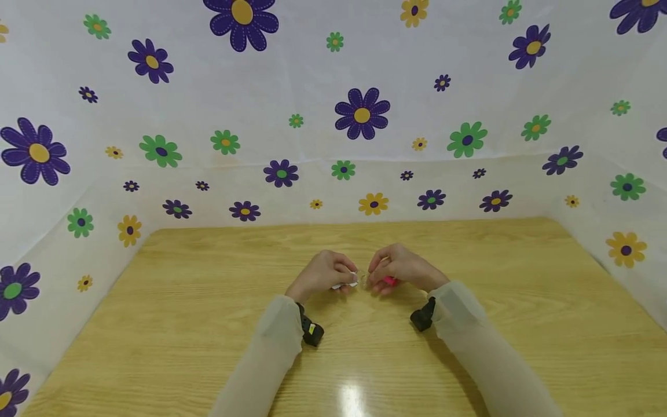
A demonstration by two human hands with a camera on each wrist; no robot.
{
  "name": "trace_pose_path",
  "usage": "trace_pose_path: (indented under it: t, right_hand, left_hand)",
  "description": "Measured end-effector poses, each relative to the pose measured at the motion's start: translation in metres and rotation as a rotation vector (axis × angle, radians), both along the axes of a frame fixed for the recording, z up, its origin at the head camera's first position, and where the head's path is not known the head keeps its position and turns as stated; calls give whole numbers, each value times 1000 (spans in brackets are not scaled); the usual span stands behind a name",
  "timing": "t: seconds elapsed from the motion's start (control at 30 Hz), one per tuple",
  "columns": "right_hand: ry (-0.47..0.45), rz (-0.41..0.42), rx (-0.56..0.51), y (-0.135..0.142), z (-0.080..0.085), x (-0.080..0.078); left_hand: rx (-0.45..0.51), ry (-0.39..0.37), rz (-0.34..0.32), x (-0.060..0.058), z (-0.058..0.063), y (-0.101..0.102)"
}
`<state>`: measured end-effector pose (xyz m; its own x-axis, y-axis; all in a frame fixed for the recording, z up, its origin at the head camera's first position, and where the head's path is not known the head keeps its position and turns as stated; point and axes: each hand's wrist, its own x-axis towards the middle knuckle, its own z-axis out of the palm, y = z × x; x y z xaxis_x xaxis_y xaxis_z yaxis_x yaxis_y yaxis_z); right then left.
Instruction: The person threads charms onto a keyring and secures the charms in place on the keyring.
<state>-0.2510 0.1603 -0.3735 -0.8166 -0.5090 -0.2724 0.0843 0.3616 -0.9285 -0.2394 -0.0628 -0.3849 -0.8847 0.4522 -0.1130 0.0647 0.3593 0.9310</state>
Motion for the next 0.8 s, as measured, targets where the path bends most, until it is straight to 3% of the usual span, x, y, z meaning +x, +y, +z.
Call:
trace_pose_path:
  t: [0.8]
  right_hand:
    - [-3,13,-28,-4,2,3]
  left_hand:
    - [-54,59,8,3,-4,-1]
